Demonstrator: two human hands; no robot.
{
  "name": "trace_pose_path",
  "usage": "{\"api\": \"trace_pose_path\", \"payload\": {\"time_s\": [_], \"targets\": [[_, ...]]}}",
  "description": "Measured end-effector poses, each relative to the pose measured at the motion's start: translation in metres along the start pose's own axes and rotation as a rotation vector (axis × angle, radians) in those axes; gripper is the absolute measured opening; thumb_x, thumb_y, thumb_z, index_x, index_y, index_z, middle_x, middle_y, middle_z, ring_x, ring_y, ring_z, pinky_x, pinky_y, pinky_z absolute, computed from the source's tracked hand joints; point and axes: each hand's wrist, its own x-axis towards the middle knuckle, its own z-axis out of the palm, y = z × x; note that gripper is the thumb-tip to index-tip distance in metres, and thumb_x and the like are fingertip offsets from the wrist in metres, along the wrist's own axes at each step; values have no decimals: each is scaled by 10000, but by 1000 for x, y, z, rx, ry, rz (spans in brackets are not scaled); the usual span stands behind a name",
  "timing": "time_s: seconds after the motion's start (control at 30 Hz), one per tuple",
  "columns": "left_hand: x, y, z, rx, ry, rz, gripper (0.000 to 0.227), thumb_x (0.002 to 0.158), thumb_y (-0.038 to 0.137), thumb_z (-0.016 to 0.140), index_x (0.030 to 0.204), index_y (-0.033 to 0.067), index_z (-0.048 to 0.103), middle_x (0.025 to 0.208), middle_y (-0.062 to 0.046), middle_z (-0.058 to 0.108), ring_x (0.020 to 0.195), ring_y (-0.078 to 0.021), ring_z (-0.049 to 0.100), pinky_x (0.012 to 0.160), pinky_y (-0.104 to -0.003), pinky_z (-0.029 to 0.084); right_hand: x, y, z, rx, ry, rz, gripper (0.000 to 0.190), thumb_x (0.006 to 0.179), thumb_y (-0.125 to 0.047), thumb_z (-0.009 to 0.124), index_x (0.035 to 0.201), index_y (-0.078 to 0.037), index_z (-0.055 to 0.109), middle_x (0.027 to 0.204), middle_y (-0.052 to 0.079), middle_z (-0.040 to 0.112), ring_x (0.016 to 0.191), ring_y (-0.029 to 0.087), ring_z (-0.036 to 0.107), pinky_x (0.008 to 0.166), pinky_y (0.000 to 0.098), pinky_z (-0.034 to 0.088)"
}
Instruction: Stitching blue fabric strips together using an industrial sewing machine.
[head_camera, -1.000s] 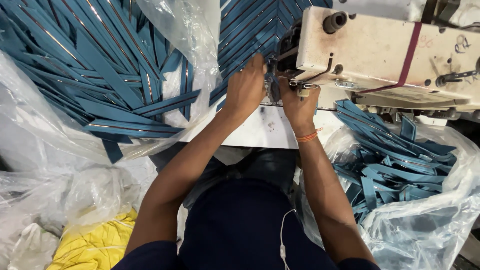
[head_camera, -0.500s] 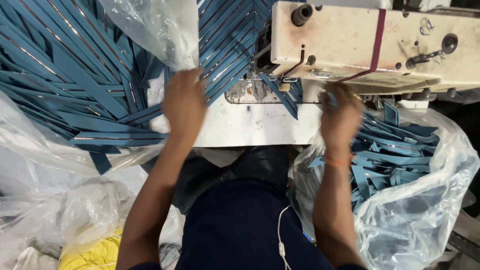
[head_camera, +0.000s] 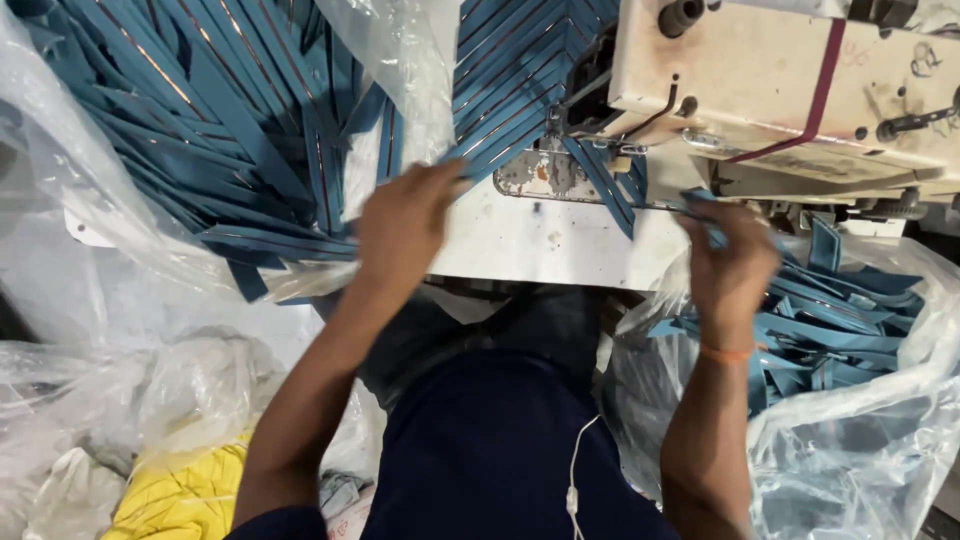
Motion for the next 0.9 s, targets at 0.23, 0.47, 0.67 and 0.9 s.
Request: {"api": "trace_pose_path", "payload": {"time_s": [0.23, 0.47, 0.67, 0.9], "targets": [[31, -2, 111, -86, -45, 49, 251, 948, 125, 664, 1179, 27, 657, 1059, -179, 734, 756, -359, 715, 630, -450, 567, 41, -57, 81, 233, -296, 304, 225, 1020, -200, 740, 988, 23, 747, 780, 126, 707, 663, 228, 634, 648, 337, 497], [39, -5, 130, -57, -162, -144, 159, 940, 104, 663, 987, 4, 549, 778, -209, 716, 678, -421, 697, 580, -531, 540, 55, -65, 102, 358, -229, 467, 206, 923, -197, 727, 876, 2, 758, 660, 74, 731, 587, 149, 713, 590, 288, 544], [44, -5, 137, -46, -180, -125, 194, 944, 101, 673, 1004, -13, 528, 851, -222, 713, 710, -427, 701, 583, -510, 554, 63, -70, 107, 398, -249, 522, 212, 919, -189, 737, 839, 6, 754, 652, 72, 732, 582, 127, 722, 574, 284, 542], [48, -7, 145, -42, -176, -85, 221, 896, 34, 674, 1034, -36, 516, 894, -231, 700, 755, -423, 702, 615, -493, 559, 63, -54, 118, 504, -208, 530, 164, 928, -116, 768, 877, 39, 757, 710, 81, 758, 608, 109, 703, 580, 277, 542]]}}
